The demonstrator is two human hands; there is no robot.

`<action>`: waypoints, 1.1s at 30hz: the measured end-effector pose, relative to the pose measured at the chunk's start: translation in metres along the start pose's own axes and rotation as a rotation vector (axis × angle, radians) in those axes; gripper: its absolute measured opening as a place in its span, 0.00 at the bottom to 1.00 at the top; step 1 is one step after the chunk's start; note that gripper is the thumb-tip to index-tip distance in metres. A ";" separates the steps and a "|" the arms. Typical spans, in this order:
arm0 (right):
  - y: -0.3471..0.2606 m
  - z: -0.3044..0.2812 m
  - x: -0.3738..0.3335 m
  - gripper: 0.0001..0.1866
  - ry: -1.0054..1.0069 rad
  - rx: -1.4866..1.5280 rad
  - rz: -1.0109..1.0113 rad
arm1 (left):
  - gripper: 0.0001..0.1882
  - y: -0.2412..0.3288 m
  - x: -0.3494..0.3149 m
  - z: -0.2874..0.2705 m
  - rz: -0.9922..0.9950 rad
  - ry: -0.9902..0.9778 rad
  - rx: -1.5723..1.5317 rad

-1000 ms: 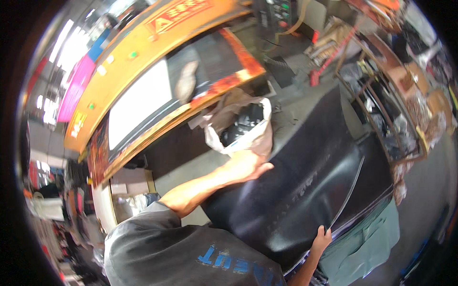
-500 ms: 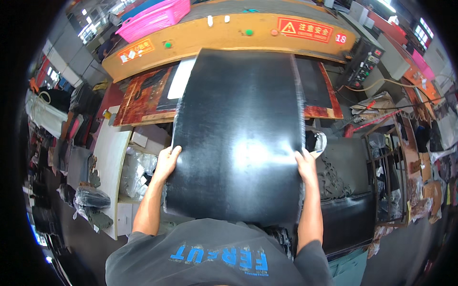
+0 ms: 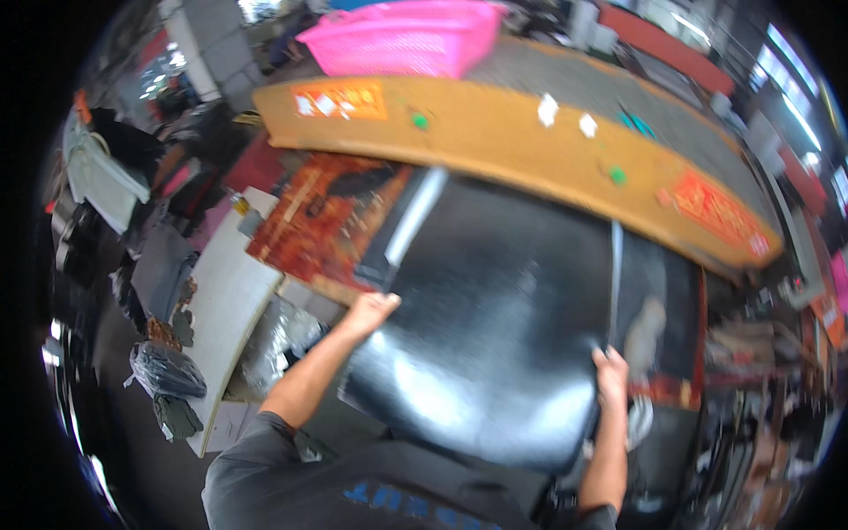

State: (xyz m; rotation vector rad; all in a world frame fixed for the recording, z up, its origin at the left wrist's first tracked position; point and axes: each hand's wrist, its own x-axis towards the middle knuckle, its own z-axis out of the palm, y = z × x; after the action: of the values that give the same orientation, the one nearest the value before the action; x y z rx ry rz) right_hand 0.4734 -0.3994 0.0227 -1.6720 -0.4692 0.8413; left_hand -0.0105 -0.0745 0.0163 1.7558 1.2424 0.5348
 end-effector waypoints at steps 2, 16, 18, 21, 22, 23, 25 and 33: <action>-0.042 0.024 0.092 0.14 0.132 -0.262 -0.009 | 0.30 0.028 0.092 0.007 0.073 0.090 0.070; -0.070 0.032 0.240 0.08 0.179 -0.277 0.254 | 0.11 0.029 0.305 -0.017 -0.205 -0.297 0.007; -0.076 0.034 0.239 0.08 0.190 -0.242 0.263 | 0.12 0.037 0.302 -0.018 -0.216 -0.313 0.003; -0.083 0.028 0.228 0.11 0.158 -0.336 0.246 | 0.12 0.037 0.286 -0.019 -0.186 -0.318 0.037; -0.081 0.028 0.223 0.10 0.167 -0.308 0.232 | 0.11 0.034 0.279 -0.018 -0.156 -0.298 0.052; -0.079 0.028 0.220 0.11 0.188 -0.372 0.234 | 0.11 0.031 0.275 -0.018 -0.192 -0.281 -0.006; -0.075 0.029 0.215 0.12 0.196 -0.411 0.187 | 0.11 0.027 0.268 -0.018 -0.145 -0.244 0.072; -0.113 -0.043 0.194 0.29 0.296 -1.008 0.007 | 0.21 0.049 0.233 0.007 0.195 0.154 0.680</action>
State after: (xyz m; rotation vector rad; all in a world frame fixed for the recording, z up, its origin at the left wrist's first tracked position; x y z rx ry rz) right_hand 0.6478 -0.2636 0.0801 -2.6652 -0.7429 0.3262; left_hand 0.1140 0.1279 0.0209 2.4593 1.4784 0.3827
